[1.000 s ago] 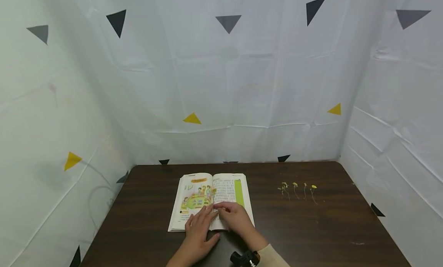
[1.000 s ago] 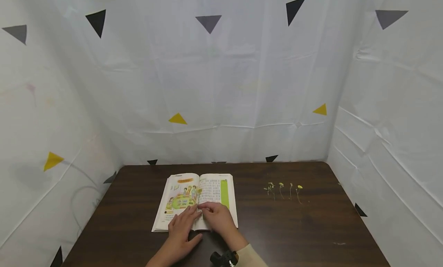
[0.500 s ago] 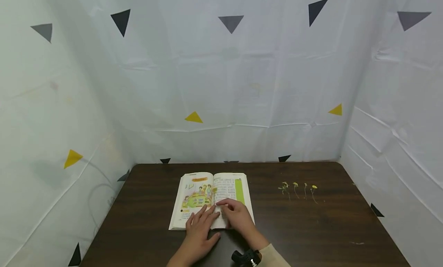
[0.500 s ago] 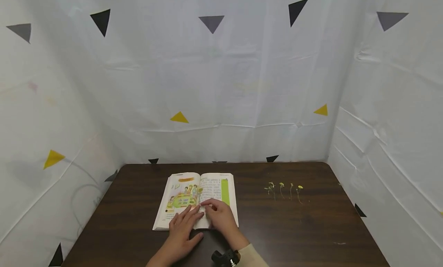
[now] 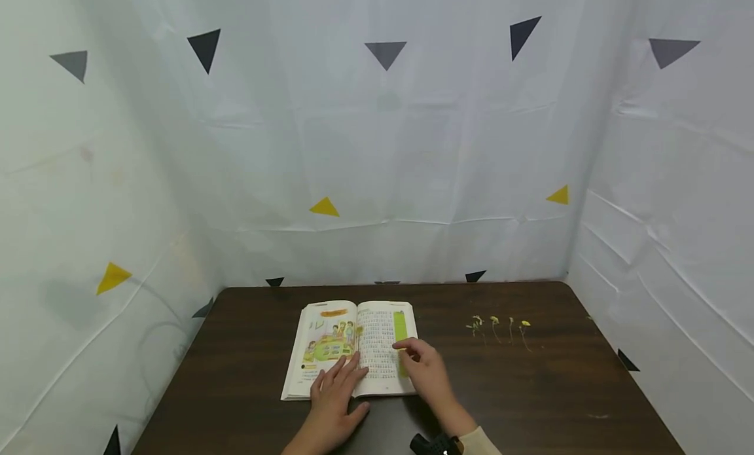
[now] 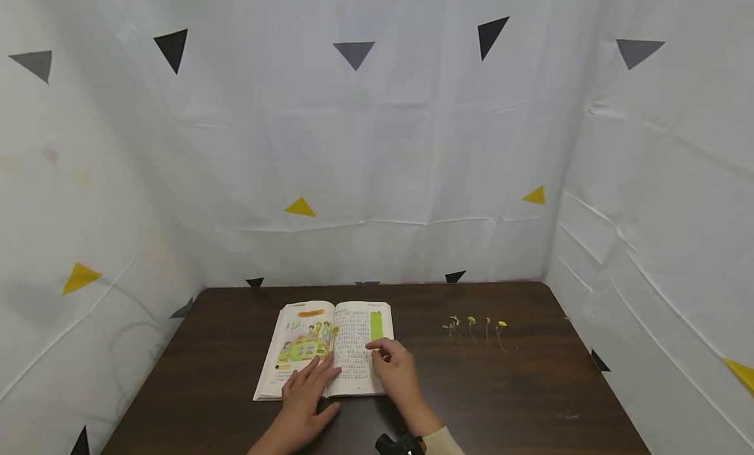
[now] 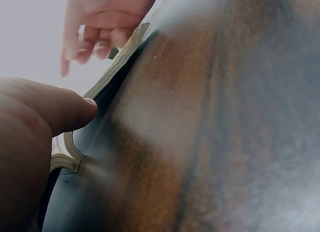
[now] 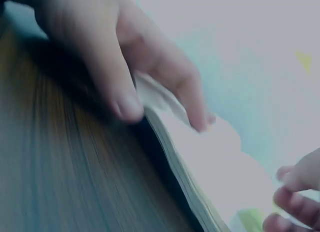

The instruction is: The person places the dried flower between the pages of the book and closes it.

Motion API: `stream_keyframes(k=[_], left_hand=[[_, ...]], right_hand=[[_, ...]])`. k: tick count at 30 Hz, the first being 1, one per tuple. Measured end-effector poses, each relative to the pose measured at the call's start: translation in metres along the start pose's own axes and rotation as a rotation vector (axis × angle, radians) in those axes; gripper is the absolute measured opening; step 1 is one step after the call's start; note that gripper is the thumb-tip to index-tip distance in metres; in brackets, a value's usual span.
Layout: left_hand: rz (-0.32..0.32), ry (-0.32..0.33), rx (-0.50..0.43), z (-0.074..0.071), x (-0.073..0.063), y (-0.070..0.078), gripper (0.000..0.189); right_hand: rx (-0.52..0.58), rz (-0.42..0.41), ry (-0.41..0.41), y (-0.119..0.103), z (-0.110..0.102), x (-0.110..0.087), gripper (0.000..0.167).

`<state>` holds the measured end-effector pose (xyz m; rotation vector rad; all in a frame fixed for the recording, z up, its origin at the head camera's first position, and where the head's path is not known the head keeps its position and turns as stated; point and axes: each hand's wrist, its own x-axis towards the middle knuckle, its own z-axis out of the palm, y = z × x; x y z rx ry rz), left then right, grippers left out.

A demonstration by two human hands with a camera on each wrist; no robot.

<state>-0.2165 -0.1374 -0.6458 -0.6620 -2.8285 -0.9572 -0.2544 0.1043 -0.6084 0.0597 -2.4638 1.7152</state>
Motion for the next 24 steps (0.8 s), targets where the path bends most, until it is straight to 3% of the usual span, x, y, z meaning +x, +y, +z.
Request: stream_keyframes(k=[4,8,15,20,24], left_hand=[[-0.001,0.003,-0.015,0.001,0.002,0.000,0.063],[0.000,0.002,-0.015,0.000,0.001,0.001,0.062],[-0.024,-0.044,-0.033,-0.002,-0.001,-0.003,0.063],[-0.036,-0.079,-0.048,-0.002,0.000,-0.004,0.067],[-0.028,-0.111,-0.027,-0.002,0.002,-0.002,0.069]], right_hand=[[-0.213,-0.022,-0.044,0.007,-0.017,0.001,0.022],[-0.282,-0.001,-0.164,0.013,-0.030,0.000,0.030],[-0.175,0.017,-0.325,0.024,-0.042,-0.002,0.039],[-0.083,0.063,-0.372,0.036,-0.052,0.002,0.039],[-0.072,0.072,-0.361,0.044,-0.055,0.005,0.036]])
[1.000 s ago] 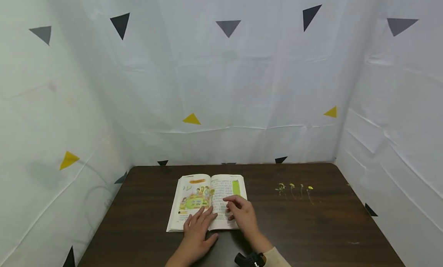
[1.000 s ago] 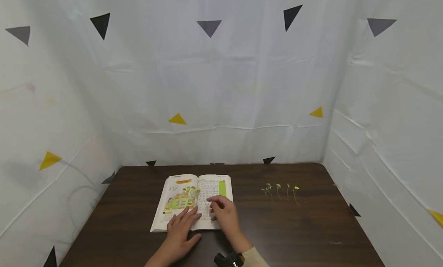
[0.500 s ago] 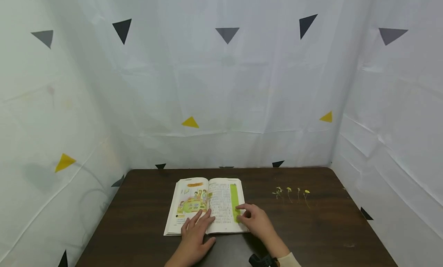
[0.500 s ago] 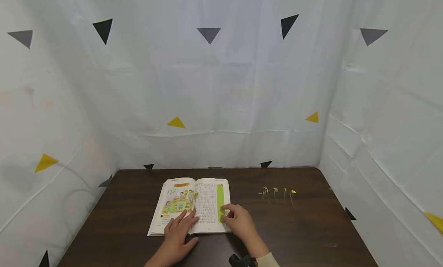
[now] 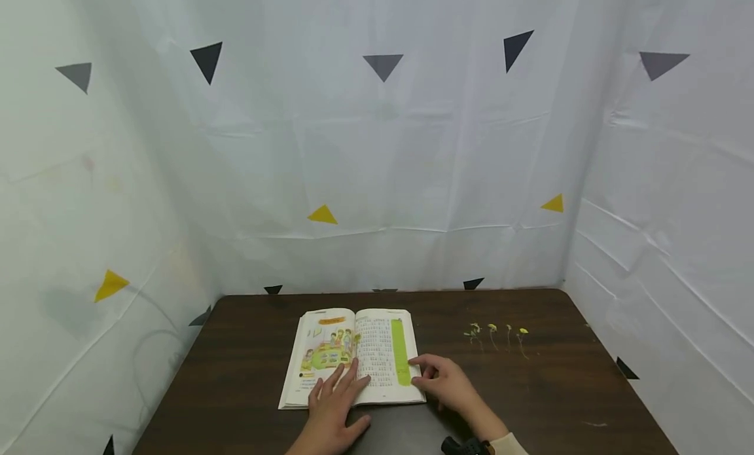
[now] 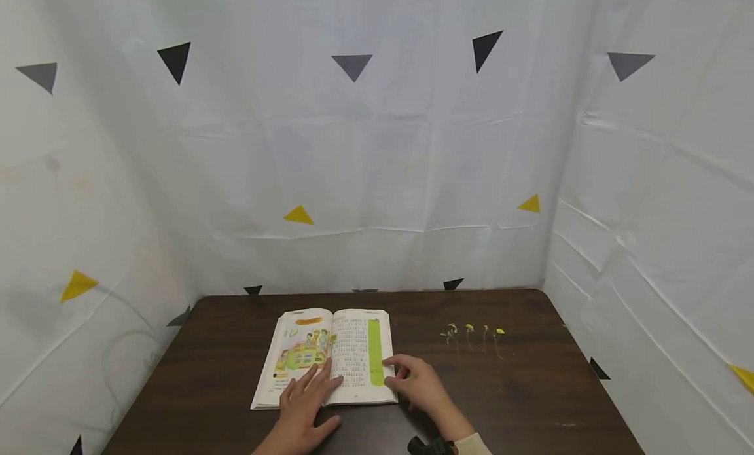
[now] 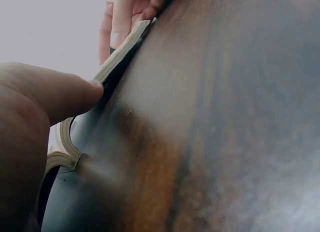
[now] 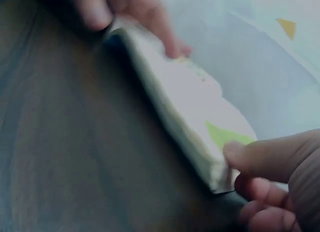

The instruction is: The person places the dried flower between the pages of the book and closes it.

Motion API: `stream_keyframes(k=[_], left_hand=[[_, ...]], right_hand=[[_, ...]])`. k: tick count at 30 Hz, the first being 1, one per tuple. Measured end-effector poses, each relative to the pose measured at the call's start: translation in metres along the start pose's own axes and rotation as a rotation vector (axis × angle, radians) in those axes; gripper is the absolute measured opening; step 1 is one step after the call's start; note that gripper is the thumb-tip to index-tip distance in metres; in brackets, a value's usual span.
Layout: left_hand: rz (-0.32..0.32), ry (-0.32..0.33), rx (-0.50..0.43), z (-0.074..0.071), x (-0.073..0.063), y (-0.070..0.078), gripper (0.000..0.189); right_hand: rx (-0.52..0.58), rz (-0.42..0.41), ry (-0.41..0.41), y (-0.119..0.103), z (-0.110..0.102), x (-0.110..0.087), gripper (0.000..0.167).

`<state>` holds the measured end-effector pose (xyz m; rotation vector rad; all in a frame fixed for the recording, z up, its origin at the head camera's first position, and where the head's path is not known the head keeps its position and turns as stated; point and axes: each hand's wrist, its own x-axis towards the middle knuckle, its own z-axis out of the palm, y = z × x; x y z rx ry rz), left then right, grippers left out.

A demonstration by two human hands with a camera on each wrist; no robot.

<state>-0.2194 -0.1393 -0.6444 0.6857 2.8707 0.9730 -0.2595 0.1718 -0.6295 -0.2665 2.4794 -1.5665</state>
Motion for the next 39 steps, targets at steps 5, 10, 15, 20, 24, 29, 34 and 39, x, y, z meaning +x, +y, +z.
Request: stream_keyframes(k=[5,10,15,20,24,29,34,39], left_hand=[[0.016,0.005,0.034,0.000,-0.001,0.001,0.069],[0.007,-0.001,0.059,-0.001,-0.002,0.002,0.069],[0.003,-0.004,0.044,-0.003,-0.003,0.004,0.068],[0.003,-0.005,0.022,-0.003,-0.002,0.005,0.067],[0.005,-0.008,0.023,-0.003,-0.002,0.004,0.067],[0.014,-0.003,0.031,-0.001,-0.001,0.003,0.068],[0.021,0.012,0.036,-0.001,-0.003,0.003,0.068],[0.020,0.000,0.036,-0.001,-0.002,0.001,0.071]], right_hand=[[-0.015,-0.020,-0.010,0.002,0.001,0.000,0.036],[0.041,-0.033,-0.110,0.002,-0.007,0.000,0.046],[0.062,-0.035,-0.153,0.002,-0.011,0.000,0.054],[0.063,-0.046,-0.140,0.003,-0.009,0.000,0.054],[0.056,-0.048,-0.109,0.002,-0.005,-0.001,0.050],[0.053,-0.044,-0.089,0.001,-0.004,-0.002,0.048],[0.061,-0.039,-0.089,0.001,-0.002,-0.001,0.048],[0.029,-0.037,-0.067,0.001,-0.001,0.000,0.054]])
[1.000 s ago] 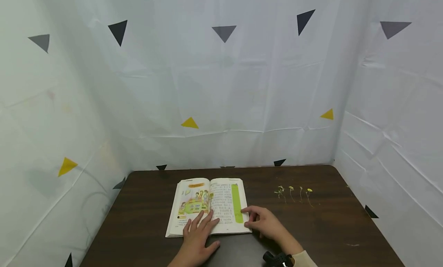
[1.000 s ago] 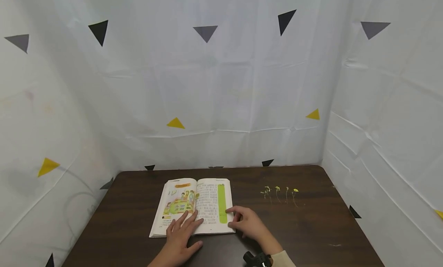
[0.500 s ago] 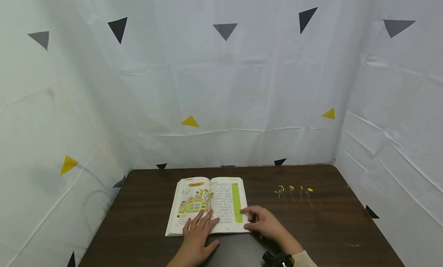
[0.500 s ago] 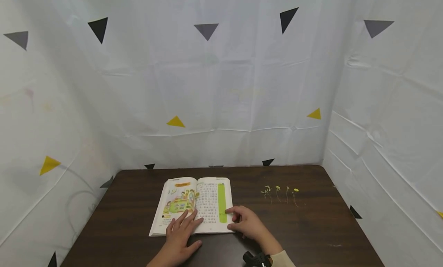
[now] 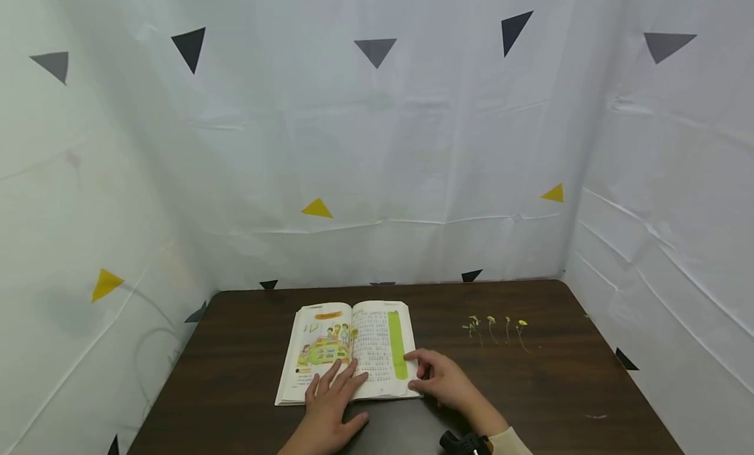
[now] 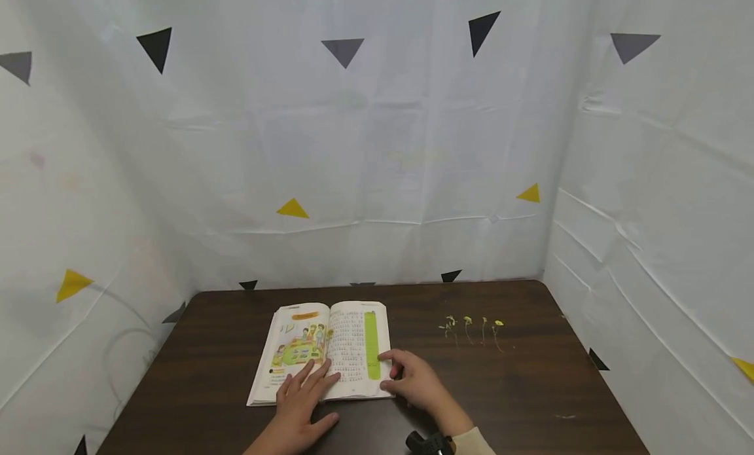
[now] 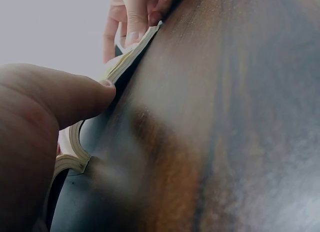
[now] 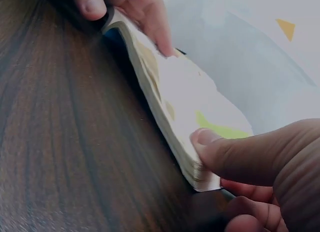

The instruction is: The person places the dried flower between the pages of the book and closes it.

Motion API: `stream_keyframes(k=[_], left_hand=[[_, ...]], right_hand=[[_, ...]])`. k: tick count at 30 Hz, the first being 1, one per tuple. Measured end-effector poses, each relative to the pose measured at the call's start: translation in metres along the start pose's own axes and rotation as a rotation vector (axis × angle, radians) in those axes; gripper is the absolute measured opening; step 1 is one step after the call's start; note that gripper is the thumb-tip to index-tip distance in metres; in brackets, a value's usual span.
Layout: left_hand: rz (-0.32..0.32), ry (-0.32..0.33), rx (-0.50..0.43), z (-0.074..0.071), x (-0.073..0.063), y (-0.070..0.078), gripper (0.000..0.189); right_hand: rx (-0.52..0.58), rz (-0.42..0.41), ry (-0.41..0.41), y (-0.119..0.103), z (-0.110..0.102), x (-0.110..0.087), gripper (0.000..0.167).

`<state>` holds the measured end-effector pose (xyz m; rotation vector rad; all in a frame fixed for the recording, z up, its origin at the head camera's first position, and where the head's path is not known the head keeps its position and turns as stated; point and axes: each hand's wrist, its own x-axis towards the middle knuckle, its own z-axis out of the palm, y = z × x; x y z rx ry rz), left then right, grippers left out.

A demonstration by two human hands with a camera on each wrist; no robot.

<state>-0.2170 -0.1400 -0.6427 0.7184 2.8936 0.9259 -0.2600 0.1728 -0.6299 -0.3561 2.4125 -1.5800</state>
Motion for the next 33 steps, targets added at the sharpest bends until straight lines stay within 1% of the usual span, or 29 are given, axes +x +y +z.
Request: stream_keyframes(k=[3,6,8,11,14,17,21,23,28,31,33], left_hand=[[-0.003,-0.010,0.004,-0.0004,-0.0010,-0.0020,0.071],[-0.004,-0.003,0.003,-0.0019,-0.0002,-0.0020,0.071],[-0.006,0.002,0.011,-0.0025,-0.0006,-0.0021,0.071],[-0.013,0.004,0.021,-0.0024,-0.0013,-0.0024,0.071],[-0.011,0.007,0.026,-0.0016,-0.0011,-0.0019,0.072],[-0.010,0.005,0.023,0.0000,-0.0003,-0.0012,0.071],[-0.009,-0.005,0.027,0.0012,0.0009,-0.0015,0.069],[-0.008,-0.011,0.025,0.0008,0.0011,-0.0013,0.068],[-0.011,-0.018,0.031,0.0000,0.0007,-0.0016,0.067],[-0.009,-0.009,0.036,0.0003,-0.0002,-0.0016,0.067],[-0.006,-0.007,0.032,-0.0005,-0.0007,-0.0011,0.066]], right_hand=[[-0.039,-0.007,0.036,0.0009,0.0039,0.0002,0.064],[-0.069,-0.021,0.072,-0.0003,0.0048,0.0014,0.075],[-0.078,-0.012,0.087,-0.0012,0.0059,0.0020,0.081],[-0.089,-0.008,0.110,-0.0032,0.0080,0.0023,0.083],[-0.138,-0.003,0.142,-0.0060,0.0091,0.0018,0.076],[-0.165,0.005,0.169,-0.0066,0.0096,0.0004,0.064],[-0.137,0.026,0.193,-0.0055,0.0103,-0.0005,0.043],[-0.128,0.028,0.205,-0.0047,0.0104,-0.0004,0.036],[-0.124,0.013,0.211,-0.0021,0.0107,0.0005,0.028],[-0.123,-0.011,0.183,-0.0010,0.0104,0.0011,0.023],[-0.106,-0.037,0.163,0.0001,0.0108,0.0012,0.024]])
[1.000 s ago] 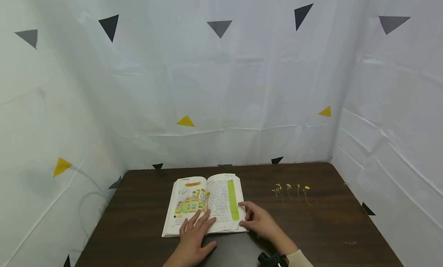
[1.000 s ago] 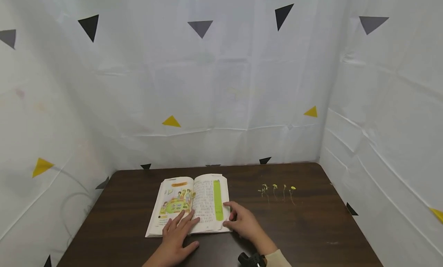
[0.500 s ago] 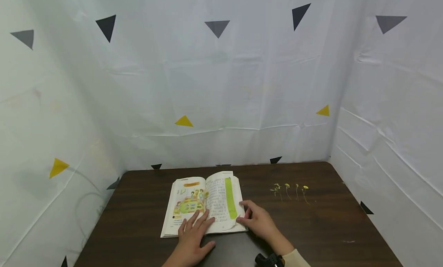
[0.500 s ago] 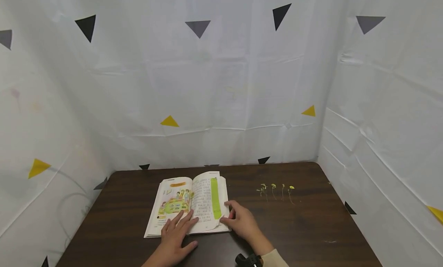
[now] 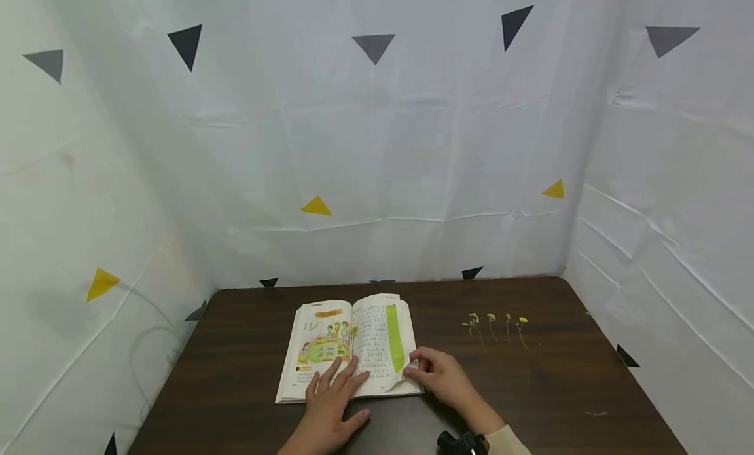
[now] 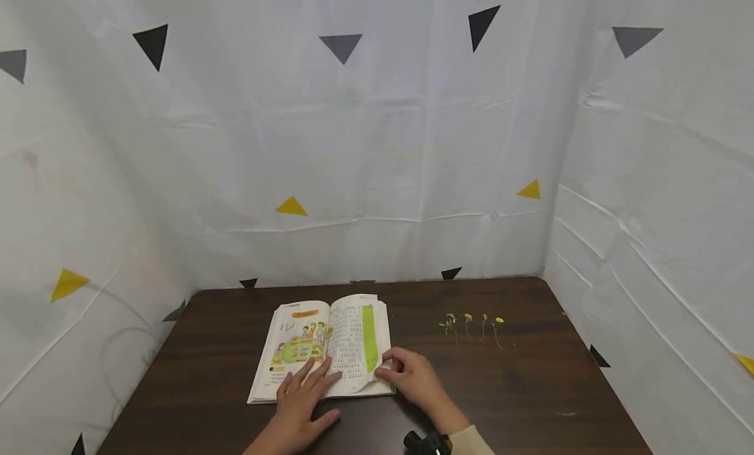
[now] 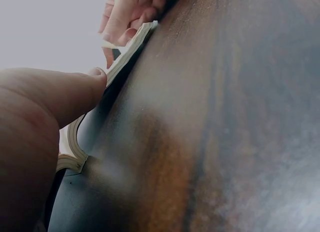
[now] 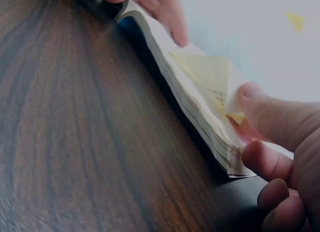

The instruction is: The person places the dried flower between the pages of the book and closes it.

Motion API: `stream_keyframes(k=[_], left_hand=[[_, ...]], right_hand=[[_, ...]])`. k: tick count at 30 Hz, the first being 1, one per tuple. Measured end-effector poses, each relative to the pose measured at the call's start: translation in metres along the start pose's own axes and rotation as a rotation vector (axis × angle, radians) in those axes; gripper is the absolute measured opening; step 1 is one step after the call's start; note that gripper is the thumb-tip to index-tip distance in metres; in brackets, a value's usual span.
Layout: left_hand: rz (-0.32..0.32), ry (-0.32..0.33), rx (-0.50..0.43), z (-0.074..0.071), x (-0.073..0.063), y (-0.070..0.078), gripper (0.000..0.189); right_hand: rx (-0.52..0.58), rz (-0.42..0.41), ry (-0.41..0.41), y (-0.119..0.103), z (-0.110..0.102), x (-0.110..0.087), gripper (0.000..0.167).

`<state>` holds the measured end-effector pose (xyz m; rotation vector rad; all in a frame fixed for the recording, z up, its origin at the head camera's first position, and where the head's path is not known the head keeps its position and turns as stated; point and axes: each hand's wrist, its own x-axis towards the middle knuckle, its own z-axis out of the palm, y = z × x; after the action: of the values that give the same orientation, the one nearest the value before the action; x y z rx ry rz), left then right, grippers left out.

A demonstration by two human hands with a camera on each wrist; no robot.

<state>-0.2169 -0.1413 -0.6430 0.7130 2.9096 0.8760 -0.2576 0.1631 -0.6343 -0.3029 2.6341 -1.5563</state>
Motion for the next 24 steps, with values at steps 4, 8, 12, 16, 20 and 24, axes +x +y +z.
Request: stream_keyframes(k=[4,8,12,16,20,24], left_hand=[[0.000,-0.007,0.008,-0.001,0.000,0.001,0.069],[-0.010,0.006,-0.001,0.000,0.001,0.002,0.084],[-0.011,0.039,-0.024,0.001,0.002,0.001,0.094],[-0.005,0.044,-0.008,0.000,0.002,0.002,0.089],[-0.012,0.043,-0.013,0.000,0.001,0.001,0.093],[0.003,0.037,-0.034,0.002,0.001,-0.001,0.096]], right_hand=[[0.051,-0.044,-0.054,0.002,-0.002,-0.001,0.030],[0.079,-0.109,-0.092,0.004,-0.005,-0.001,0.027],[0.105,-0.167,-0.071,0.004,-0.005,0.000,0.031],[0.025,-0.178,0.042,0.001,0.002,0.000,0.037],[-0.233,-0.286,0.213,-0.007,0.011,-0.003,0.038],[-0.429,-0.558,0.351,-0.015,0.019,-0.004,0.031]])
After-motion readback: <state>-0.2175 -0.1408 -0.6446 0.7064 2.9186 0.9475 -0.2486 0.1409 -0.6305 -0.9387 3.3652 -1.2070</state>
